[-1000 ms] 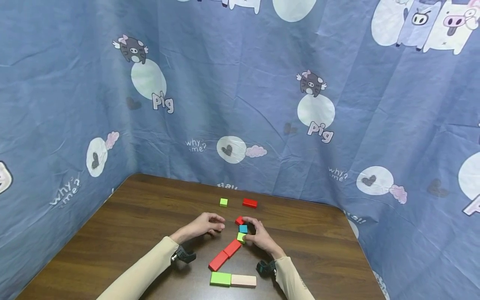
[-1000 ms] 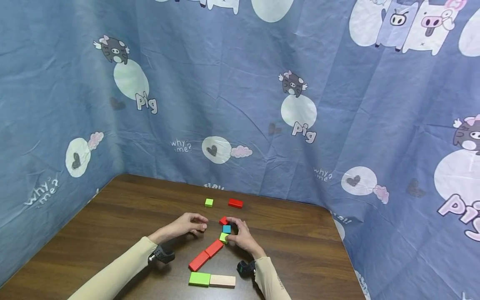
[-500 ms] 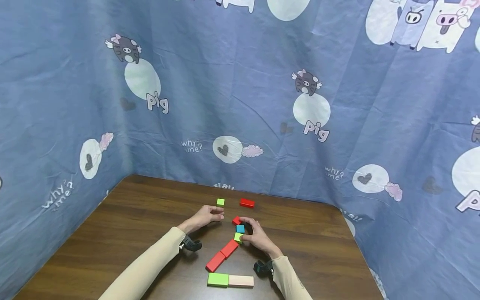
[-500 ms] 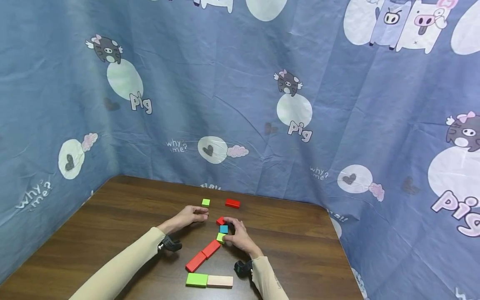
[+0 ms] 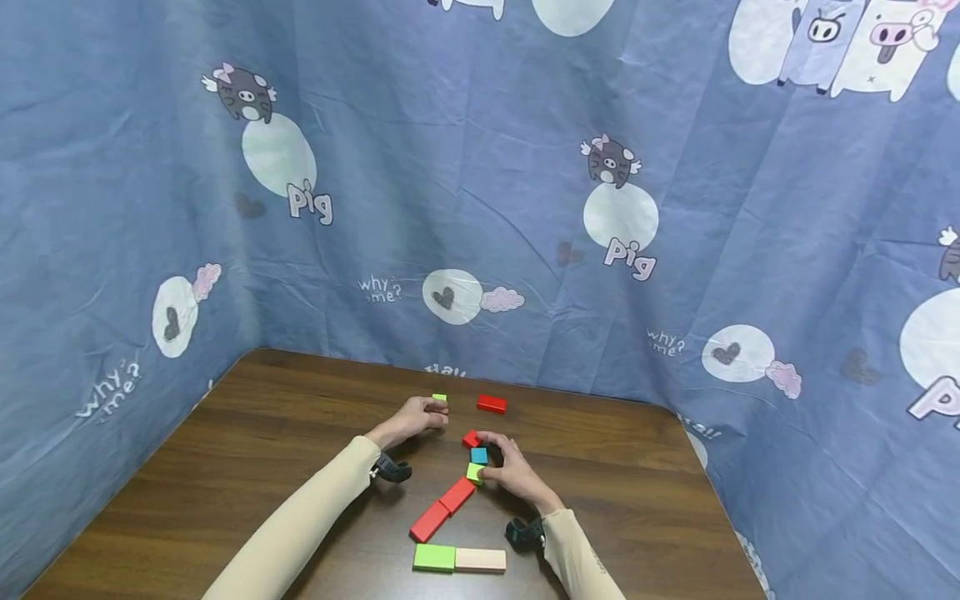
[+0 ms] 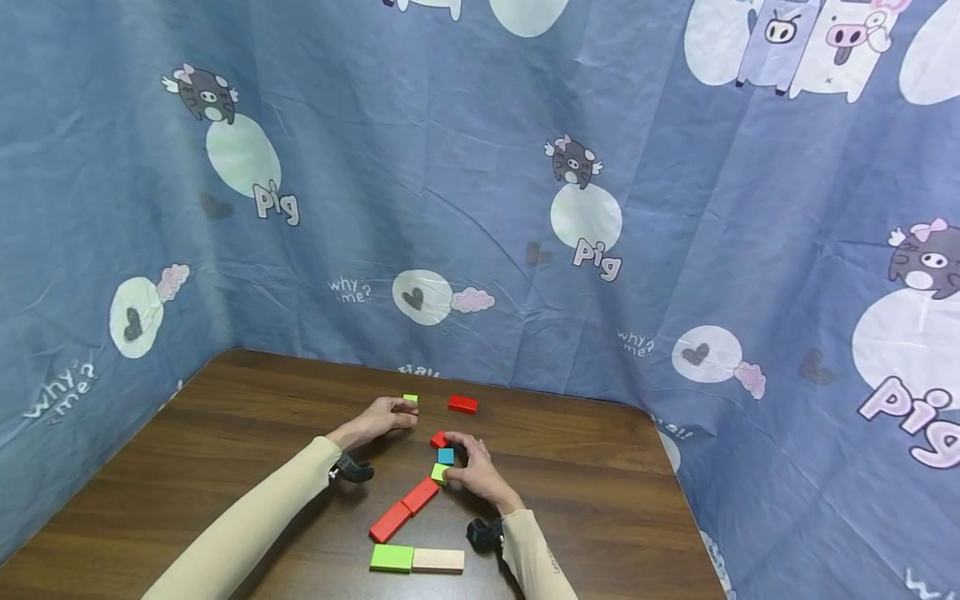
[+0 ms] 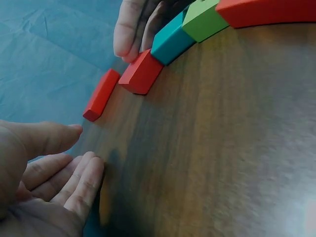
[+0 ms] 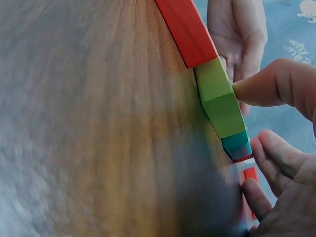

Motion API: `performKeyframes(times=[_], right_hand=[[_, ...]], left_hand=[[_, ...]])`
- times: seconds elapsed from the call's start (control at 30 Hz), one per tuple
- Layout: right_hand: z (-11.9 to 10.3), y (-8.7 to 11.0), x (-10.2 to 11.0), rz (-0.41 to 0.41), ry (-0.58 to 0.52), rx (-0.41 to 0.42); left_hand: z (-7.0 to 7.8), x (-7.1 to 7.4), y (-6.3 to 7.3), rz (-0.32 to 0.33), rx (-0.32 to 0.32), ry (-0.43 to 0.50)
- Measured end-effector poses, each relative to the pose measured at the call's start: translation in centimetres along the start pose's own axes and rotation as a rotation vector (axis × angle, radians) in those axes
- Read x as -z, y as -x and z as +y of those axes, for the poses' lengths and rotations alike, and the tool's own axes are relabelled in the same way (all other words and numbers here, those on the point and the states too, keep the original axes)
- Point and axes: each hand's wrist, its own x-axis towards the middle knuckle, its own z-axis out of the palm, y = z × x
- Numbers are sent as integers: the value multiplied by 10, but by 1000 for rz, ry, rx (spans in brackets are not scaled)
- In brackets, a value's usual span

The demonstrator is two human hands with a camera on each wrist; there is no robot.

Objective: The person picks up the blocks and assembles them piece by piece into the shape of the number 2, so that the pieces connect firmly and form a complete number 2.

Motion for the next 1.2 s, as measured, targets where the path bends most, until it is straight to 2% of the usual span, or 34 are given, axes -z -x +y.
performKeyframes(times=[0.1,0.33,0.47,0.6,0.83,1.07,1.2], right_hand=[[2,-2,0,6,14,10],[39,-14,-5,37,40,29],[44,-17,-5,38,45,33],[37,-17,-7,32,54,46],[4,-7,-1,5,18,20],[2,-6,1,6,12,30],[2,-4,0,11,0,7]], left_hand=[[2,-1,-6,20,4,-2],[7,-6,-21,55,11,6],[9,-10,-29,61,12,6],[11,-12,-34,82,11,-21],[16,-18,-46,85,-16,-136],[25,-31,-55,95,-60,-222],[28,-41,-59,94,-58,-256]])
